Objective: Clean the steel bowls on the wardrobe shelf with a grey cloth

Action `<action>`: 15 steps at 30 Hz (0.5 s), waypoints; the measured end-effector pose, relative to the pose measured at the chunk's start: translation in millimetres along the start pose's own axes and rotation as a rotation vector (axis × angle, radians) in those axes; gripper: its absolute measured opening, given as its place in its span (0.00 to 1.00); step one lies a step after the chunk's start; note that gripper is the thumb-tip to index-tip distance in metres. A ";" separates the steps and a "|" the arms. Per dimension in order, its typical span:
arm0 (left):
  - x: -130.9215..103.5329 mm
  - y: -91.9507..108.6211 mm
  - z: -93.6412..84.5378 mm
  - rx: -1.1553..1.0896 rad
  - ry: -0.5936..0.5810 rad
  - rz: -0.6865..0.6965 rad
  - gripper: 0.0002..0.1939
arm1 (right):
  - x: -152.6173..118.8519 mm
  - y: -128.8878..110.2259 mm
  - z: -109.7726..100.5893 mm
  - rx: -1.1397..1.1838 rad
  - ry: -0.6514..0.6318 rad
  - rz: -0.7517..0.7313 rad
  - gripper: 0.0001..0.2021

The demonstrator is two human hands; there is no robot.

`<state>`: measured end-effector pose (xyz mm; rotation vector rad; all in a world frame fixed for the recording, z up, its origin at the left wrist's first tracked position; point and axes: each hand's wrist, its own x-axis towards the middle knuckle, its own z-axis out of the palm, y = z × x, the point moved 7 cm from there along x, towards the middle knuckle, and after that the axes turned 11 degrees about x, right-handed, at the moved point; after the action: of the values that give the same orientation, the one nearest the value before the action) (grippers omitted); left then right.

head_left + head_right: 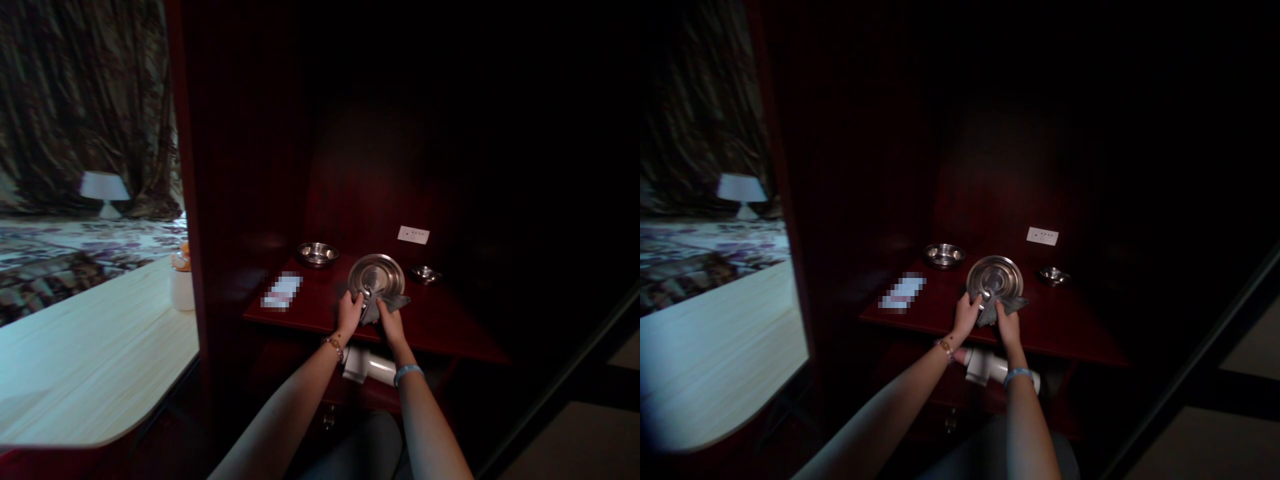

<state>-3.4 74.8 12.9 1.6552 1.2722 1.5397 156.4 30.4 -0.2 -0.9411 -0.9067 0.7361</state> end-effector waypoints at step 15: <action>-0.5 2.8 2.0 -0.023 -0.031 0.013 0.11 | 0.5 -0.4 -1.3 -0.010 0.003 -0.006 0.24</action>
<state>-0.7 73.7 14.7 1.6692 1.2256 1.5255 157.9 30.2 -0.1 -0.9473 -0.9109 0.7251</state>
